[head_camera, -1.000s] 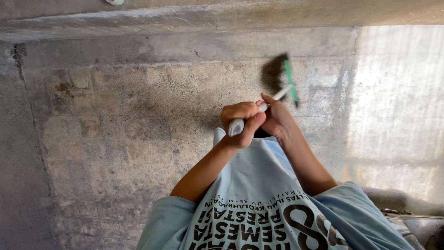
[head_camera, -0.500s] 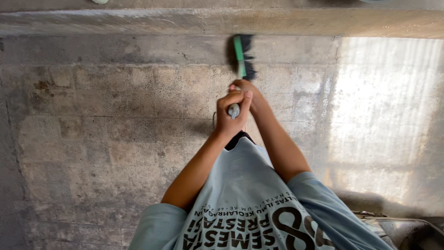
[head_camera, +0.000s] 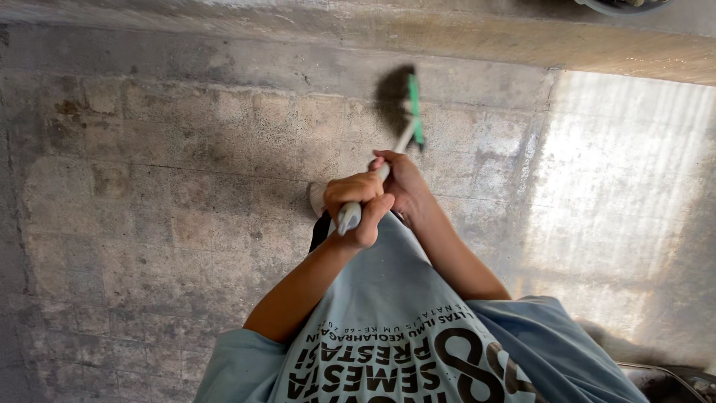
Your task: The person sweeps the concrete floor of a narrow indoor area using a broom, pushing debris along the walls and around a parked motorcycle.
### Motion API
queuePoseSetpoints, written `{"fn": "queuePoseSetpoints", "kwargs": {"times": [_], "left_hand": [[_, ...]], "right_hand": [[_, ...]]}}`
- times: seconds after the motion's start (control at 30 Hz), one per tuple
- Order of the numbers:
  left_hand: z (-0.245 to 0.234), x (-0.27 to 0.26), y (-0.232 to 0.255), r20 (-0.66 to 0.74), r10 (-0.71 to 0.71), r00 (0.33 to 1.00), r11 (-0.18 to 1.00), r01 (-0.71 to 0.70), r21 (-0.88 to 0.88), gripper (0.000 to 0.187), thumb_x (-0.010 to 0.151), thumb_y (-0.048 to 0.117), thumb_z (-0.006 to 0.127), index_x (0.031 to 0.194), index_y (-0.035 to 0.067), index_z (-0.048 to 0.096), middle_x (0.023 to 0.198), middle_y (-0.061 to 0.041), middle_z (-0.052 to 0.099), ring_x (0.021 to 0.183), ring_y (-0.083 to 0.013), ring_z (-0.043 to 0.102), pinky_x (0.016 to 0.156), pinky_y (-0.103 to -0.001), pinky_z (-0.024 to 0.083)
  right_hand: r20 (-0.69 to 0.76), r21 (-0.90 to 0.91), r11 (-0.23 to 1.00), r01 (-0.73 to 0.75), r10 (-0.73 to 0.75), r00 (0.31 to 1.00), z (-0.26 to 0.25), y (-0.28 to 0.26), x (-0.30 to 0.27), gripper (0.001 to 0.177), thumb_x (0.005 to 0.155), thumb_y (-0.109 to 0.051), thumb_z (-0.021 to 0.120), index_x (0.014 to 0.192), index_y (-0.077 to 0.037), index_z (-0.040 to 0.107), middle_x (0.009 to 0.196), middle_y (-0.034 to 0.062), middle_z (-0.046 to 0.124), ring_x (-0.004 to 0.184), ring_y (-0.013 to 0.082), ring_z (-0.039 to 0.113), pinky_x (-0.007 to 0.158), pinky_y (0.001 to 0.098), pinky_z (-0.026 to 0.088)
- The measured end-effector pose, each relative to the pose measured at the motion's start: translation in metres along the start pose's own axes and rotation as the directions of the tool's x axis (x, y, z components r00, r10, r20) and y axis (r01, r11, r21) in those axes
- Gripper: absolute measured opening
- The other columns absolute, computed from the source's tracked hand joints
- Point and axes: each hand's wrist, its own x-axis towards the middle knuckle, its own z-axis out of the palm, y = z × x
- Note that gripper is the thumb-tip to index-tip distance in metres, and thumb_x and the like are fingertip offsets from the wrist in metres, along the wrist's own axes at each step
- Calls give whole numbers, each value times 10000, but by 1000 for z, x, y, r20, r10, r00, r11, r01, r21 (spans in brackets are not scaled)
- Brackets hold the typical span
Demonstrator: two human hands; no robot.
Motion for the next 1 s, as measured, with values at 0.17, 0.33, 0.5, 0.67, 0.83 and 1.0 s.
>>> {"fn": "queuePoseSetpoints", "kwargs": {"times": [0.17, 0.33, 0.5, 0.67, 0.83, 1.0], "left_hand": [[-34, -4, -32, 103, -397, 912, 914, 403, -54, 285, 865, -53, 607, 636, -6, 445, 578, -27, 468, 553, -116, 404, 581, -306, 349], [-101, -10, -43, 193, -248, 949, 968, 236, 85, 290, 836, -61, 600, 609, 11, 433, 576, -49, 468, 556, -135, 432, 754, -398, 435], [-197, 3, -38, 151, -252, 956, 934, 200, 295, 297, 804, -69, 606, 601, 8, 404, 559, -54, 456, 529, -139, 441, 558, -312, 362], [-263, 16, -6, 111, -149, 983, 935, 103, 338, 308, 825, -81, 608, 624, 9, 391, 572, -70, 460, 545, -145, 447, 580, -335, 368], [-261, 27, 36, 61, 11, 998, 989, -20, 149, 343, 786, -58, 606, 553, 86, 400, 485, -14, 452, 428, -103, 413, 447, -299, 318], [-258, 18, 59, 46, 23, 999, 999, -24, 39, 283, 779, -13, 613, 620, 46, 386, 549, -39, 419, 492, -130, 381, 522, -309, 311]], "right_hand": [[-139, -88, 976, 198, -209, 968, -37, -18, 73, 221, 910, -25, 580, 755, -73, 430, 614, 44, 502, 502, 146, 496, 489, 291, 484], [-169, -152, 975, 163, -188, 967, -36, 19, 187, 211, 916, 46, 545, 756, -57, 454, 639, 30, 469, 480, 125, 428, 423, 274, 380], [33, -314, 930, -189, 210, 977, 57, 106, 245, 378, 965, -69, 544, 621, -145, 406, 504, -5, 447, 384, 97, 361, 352, 262, 302], [-19, -204, 930, -306, 309, 951, 148, 173, 213, 413, 998, -86, 534, 614, -158, 400, 497, -13, 467, 383, 86, 364, 372, 250, 305], [69, -178, 970, -164, 178, 982, 198, 208, 102, 312, 1019, -111, 555, 719, -137, 471, 540, -22, 530, 391, 73, 421, 359, 223, 357], [-165, 8, 995, 102, -99, 981, 179, 203, 65, 159, 1058, -46, 566, 999, -34, 419, 684, 26, 570, 528, 89, 531, 447, 188, 466]]}}
